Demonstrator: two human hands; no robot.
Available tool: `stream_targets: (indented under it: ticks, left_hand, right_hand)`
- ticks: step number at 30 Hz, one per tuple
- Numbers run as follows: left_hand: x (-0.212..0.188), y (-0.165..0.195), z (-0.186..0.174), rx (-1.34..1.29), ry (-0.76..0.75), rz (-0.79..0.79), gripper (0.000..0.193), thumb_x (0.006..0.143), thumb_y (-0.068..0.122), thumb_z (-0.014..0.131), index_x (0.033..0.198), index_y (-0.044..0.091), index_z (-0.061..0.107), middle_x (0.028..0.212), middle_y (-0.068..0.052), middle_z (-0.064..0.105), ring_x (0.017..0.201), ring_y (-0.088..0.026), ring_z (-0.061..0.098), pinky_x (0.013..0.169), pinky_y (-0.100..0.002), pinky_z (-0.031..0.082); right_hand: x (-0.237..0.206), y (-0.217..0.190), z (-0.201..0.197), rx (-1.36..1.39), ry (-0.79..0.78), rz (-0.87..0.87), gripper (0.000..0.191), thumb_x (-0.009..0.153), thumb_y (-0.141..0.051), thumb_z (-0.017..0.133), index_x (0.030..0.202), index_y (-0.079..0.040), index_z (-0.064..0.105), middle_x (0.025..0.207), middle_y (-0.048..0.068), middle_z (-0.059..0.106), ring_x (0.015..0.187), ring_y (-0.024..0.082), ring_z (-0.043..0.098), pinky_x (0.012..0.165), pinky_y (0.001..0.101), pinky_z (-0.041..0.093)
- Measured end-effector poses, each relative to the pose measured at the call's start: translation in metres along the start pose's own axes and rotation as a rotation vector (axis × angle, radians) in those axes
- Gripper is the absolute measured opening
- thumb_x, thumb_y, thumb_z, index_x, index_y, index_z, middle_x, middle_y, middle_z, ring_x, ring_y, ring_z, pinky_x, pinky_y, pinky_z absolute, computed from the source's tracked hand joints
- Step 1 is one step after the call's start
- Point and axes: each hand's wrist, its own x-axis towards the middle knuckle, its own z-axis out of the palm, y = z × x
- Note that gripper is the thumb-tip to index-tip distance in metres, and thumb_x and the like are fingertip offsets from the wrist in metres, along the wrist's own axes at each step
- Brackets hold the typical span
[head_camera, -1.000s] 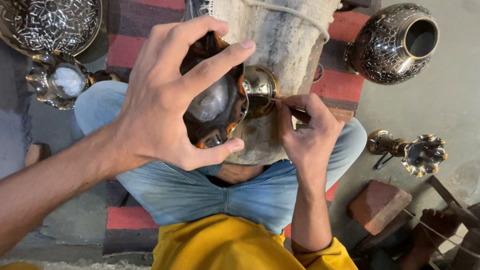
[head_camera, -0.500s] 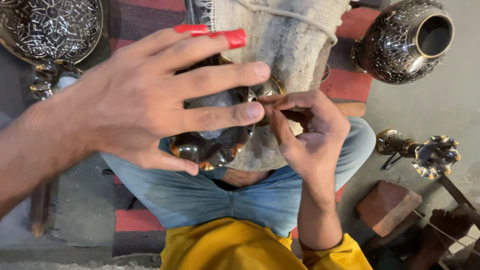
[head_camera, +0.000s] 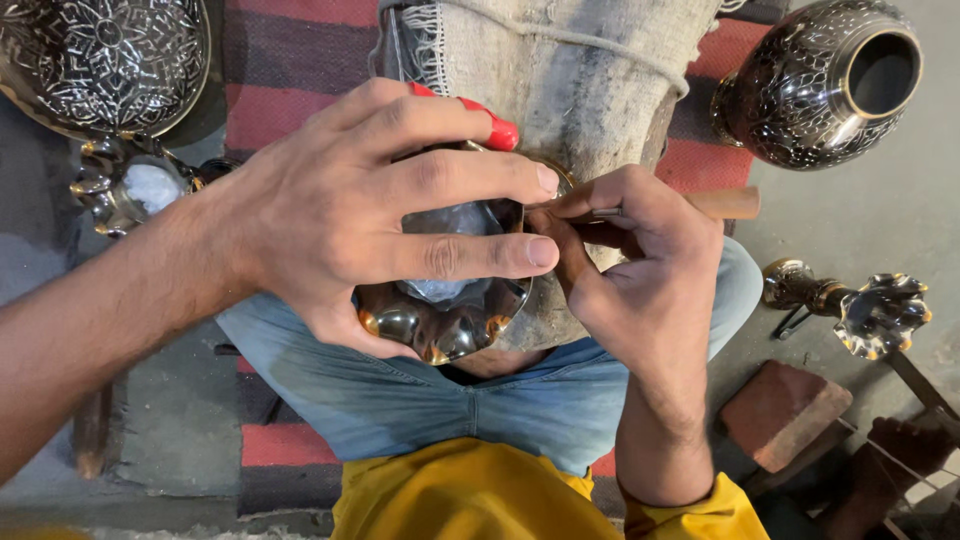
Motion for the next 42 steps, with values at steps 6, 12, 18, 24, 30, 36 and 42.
stream_targets:
  ticks: [6,12,18,24,30,36,42]
  left_hand:
    - [0.000,0.006,0.001,-0.045,0.043,-0.063,0.076,0.076,0.048,0.092,0.141,0.022,0.063,0.143,-0.007,0.056,0.123,-0.033,0.053,0.093,-0.049,0.047]
    - [-0.003,0.020,0.004,-0.049,0.094,-0.209,0.087,0.065,0.048,0.091,0.141,0.019,0.062,0.141,-0.010,0.056,0.123,-0.036,0.052,0.095,-0.050,0.045]
    - [-0.006,0.028,0.007,-0.018,0.115,-0.285,0.097,0.059,0.053,0.090,0.143,0.017,0.059,0.142,-0.011,0.055,0.124,-0.037,0.052,0.101,-0.053,0.042]
    - [-0.006,0.028,0.009,-0.075,0.130,-0.292,0.096,0.063,0.050,0.088,0.146,0.016,0.056,0.146,-0.012,0.052,0.133,-0.038,0.050,0.107,-0.053,0.039]
    - [-0.004,0.038,0.013,-0.031,0.176,-0.378,0.096,0.064,0.053,0.091,0.144,0.013,0.056,0.142,-0.012,0.054,0.126,-0.038,0.050,0.104,-0.056,0.037]
    - [-0.011,0.042,0.020,0.058,0.193,-0.364,0.099,0.068,0.074,0.089,0.144,0.018,0.057,0.145,-0.012,0.053,0.131,-0.036,0.048,0.101,-0.054,0.034]
    - [-0.005,0.022,0.004,-0.019,0.077,-0.147,0.082,0.073,0.060,0.089,0.140,0.021,0.063,0.148,-0.010,0.054,0.135,-0.033,0.052,0.102,-0.052,0.037]
  right_hand:
    - [-0.001,-0.001,-0.004,-0.039,-0.027,-0.006,0.017,0.092,0.012,0.075,0.099,0.003,0.063,0.100,0.007,0.074,0.098,0.011,0.076,0.088,0.0255,0.064]
    - [-0.007,0.000,-0.001,0.027,-0.003,0.046,0.017,0.091,0.013,0.076,0.098,0.004,0.063,0.100,0.008,0.073,0.095,0.010,0.071,0.086,0.0246,0.061]
    - [-0.008,-0.001,0.000,0.069,-0.006,0.043,0.017,0.092,0.012,0.077,0.099,0.005,0.064,0.101,0.009,0.073,0.097,0.009,0.070,0.089,0.0250,0.063]
    - [-0.007,0.001,0.002,0.032,0.012,0.026,0.017,0.093,0.012,0.078,0.098,0.005,0.064,0.098,0.009,0.073,0.094,0.009,0.071,0.087,0.0251,0.063]
    - [-0.009,0.001,0.000,0.078,-0.007,0.008,0.015,0.094,0.014,0.074,0.100,0.005,0.063,0.103,0.010,0.074,0.100,0.011,0.072,0.091,0.0262,0.063]
    - [-0.010,0.000,0.001,0.040,-0.005,0.012,0.014,0.094,0.013,0.074,0.099,0.005,0.063,0.102,0.011,0.075,0.099,0.013,0.075,0.090,0.0263,0.064]
    - [-0.011,-0.001,0.007,0.056,0.064,0.024,0.014,0.096,0.009,0.075,0.101,0.004,0.063,0.102,0.008,0.074,0.099,0.012,0.075,0.088,0.0254,0.063]
